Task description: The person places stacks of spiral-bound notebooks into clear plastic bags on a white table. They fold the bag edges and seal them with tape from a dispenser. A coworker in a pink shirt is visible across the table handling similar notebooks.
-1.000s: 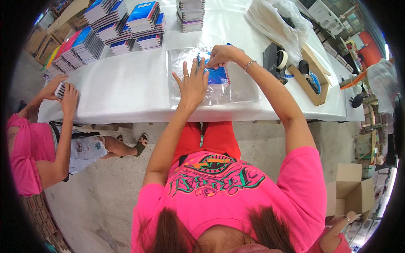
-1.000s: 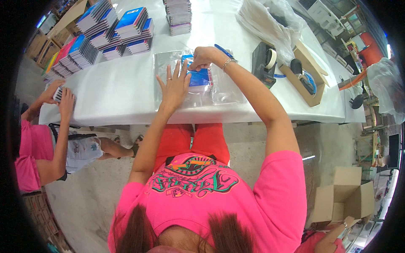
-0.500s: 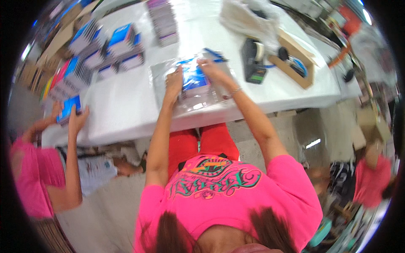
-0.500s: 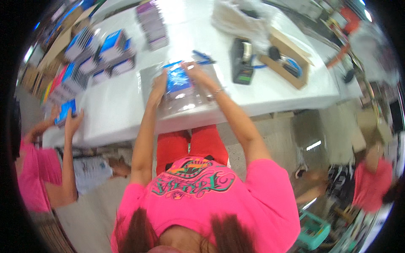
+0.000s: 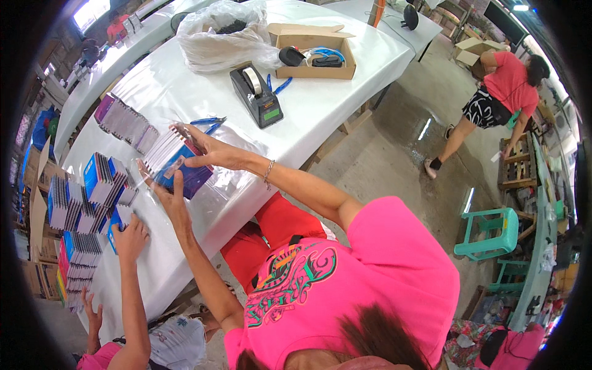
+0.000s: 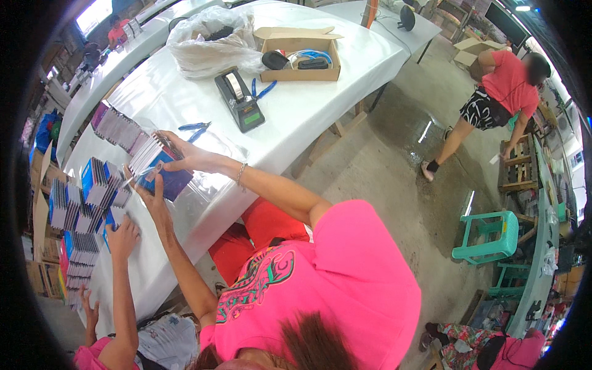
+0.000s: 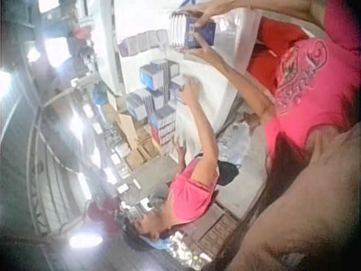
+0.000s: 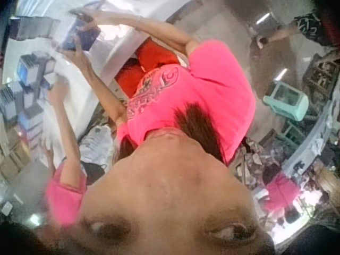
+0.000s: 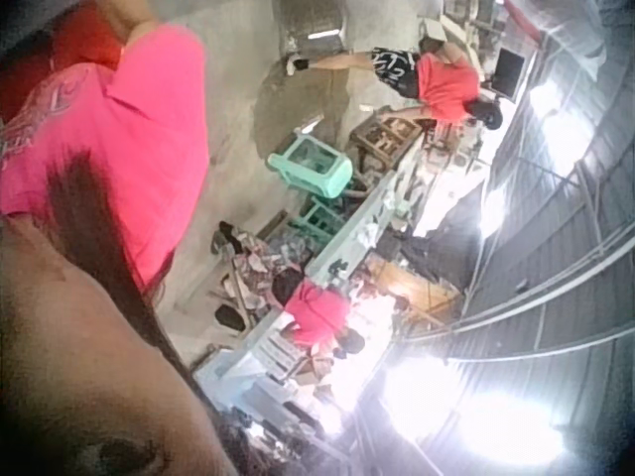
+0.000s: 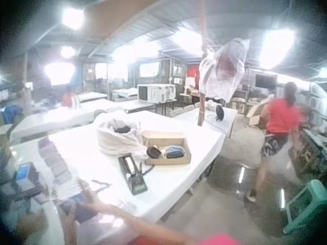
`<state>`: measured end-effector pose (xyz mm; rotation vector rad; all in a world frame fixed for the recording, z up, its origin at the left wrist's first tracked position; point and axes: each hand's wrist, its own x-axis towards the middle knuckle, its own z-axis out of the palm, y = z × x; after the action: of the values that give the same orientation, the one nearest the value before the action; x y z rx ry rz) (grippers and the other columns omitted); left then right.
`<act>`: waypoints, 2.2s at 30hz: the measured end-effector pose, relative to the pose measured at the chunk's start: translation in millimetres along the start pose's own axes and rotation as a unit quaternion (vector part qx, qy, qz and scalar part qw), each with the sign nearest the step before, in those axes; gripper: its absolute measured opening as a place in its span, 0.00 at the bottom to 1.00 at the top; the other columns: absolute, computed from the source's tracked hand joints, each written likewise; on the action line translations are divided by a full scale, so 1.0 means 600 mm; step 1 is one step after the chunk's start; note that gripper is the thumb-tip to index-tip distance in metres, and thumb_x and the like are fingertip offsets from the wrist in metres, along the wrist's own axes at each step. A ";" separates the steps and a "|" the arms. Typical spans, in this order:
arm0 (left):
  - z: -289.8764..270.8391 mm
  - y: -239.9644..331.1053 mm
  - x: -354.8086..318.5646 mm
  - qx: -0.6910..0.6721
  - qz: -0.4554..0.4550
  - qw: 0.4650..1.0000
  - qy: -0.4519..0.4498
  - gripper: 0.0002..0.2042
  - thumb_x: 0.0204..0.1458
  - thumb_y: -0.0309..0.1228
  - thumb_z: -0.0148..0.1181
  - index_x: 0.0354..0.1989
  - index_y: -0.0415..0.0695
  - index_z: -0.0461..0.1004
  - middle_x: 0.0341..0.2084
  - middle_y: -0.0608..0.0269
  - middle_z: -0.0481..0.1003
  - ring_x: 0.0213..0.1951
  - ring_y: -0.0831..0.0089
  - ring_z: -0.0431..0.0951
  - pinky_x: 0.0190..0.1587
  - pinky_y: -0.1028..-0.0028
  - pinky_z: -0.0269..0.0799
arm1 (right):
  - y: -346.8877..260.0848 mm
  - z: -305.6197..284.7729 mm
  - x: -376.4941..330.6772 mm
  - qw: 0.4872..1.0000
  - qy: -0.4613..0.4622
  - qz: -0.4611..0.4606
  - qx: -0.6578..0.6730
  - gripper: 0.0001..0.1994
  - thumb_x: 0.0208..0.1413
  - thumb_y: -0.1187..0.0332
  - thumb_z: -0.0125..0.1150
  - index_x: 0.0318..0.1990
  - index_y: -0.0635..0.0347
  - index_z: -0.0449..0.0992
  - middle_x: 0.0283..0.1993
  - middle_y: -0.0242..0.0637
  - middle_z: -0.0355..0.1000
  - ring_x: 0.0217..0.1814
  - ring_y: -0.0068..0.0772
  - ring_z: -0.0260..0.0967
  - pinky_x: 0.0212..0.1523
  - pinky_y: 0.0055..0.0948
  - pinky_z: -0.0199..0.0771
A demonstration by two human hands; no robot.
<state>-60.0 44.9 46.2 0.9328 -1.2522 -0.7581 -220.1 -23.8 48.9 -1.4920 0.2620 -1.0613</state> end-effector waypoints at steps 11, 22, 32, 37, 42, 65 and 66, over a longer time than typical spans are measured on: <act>-0.060 -0.011 -0.017 0.105 0.077 0.989 -0.072 0.43 0.47 0.24 0.64 0.70 0.47 0.44 0.68 0.55 0.49 0.68 0.57 0.52 0.68 0.59 0.49 | 0.053 -0.034 -0.018 0.964 -0.020 -0.104 -0.245 0.56 0.41 0.47 0.73 0.72 0.50 0.38 0.73 0.48 0.42 0.76 0.46 0.37 0.73 0.41 0.38; -0.078 0.145 0.059 0.349 0.211 0.907 -0.099 0.05 0.47 0.33 0.66 0.30 0.48 0.84 0.54 0.60 0.71 0.61 0.62 0.64 0.63 0.62 0.57 | -0.145 0.004 0.057 0.908 0.001 -0.181 -0.377 0.03 0.49 0.67 0.66 0.30 0.53 0.82 0.56 0.35 0.69 0.63 0.40 0.59 0.62 0.42 0.57; -0.041 -0.124 -0.024 0.042 -0.036 0.998 0.037 0.46 0.43 0.42 0.73 0.68 0.43 0.49 0.60 0.49 0.59 0.64 0.61 0.58 0.64 0.60 0.56 | 0.093 -0.014 -0.031 0.992 0.048 0.088 -0.073 0.49 0.43 0.60 0.75 0.69 0.55 0.47 0.62 0.48 0.60 0.66 0.39 0.57 0.65 0.40 0.58; -0.013 -0.054 -0.014 -0.069 -0.055 0.996 0.017 0.39 0.51 0.38 0.67 0.65 0.41 0.49 0.54 0.54 0.65 0.58 0.66 0.66 0.60 0.69 0.61 | 0.052 0.013 -0.015 0.994 0.035 0.104 -0.014 0.42 0.48 0.65 0.71 0.67 0.59 0.49 0.58 0.41 0.64 0.61 0.33 0.61 0.61 0.33 0.62; -0.018 -0.094 -0.003 -0.077 -0.079 0.993 0.031 0.38 0.52 0.35 0.66 0.65 0.41 0.47 0.54 0.53 0.65 0.58 0.66 0.66 0.60 0.69 0.61 | 0.076 -0.007 0.004 0.992 0.017 0.103 -0.070 0.44 0.48 0.63 0.72 0.67 0.60 0.48 0.60 0.43 0.63 0.64 0.36 0.59 0.63 0.34 0.59; -0.039 -0.048 0.010 0.383 0.212 0.894 0.093 0.19 0.36 0.33 0.74 0.40 0.48 0.80 0.43 0.64 0.72 0.48 0.63 0.69 0.52 0.64 0.66 | 0.077 -0.025 -0.001 0.965 0.046 -0.063 -0.250 0.24 0.49 0.57 0.69 0.53 0.52 0.75 0.63 0.39 0.57 0.62 0.36 0.57 0.57 0.33 0.63; -0.046 -0.048 0.014 0.379 0.216 0.896 0.076 0.19 0.36 0.34 0.74 0.40 0.48 0.80 0.43 0.64 0.72 0.48 0.63 0.69 0.51 0.64 0.66 | 0.078 -0.028 0.003 0.963 0.039 -0.067 -0.259 0.23 0.49 0.57 0.69 0.53 0.52 0.76 0.63 0.39 0.57 0.62 0.36 0.57 0.56 0.33 0.63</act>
<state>-30.9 29.2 22.8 1.2350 -1.5679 0.1937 -212.3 -47.9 6.1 -1.9576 0.5320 -1.2200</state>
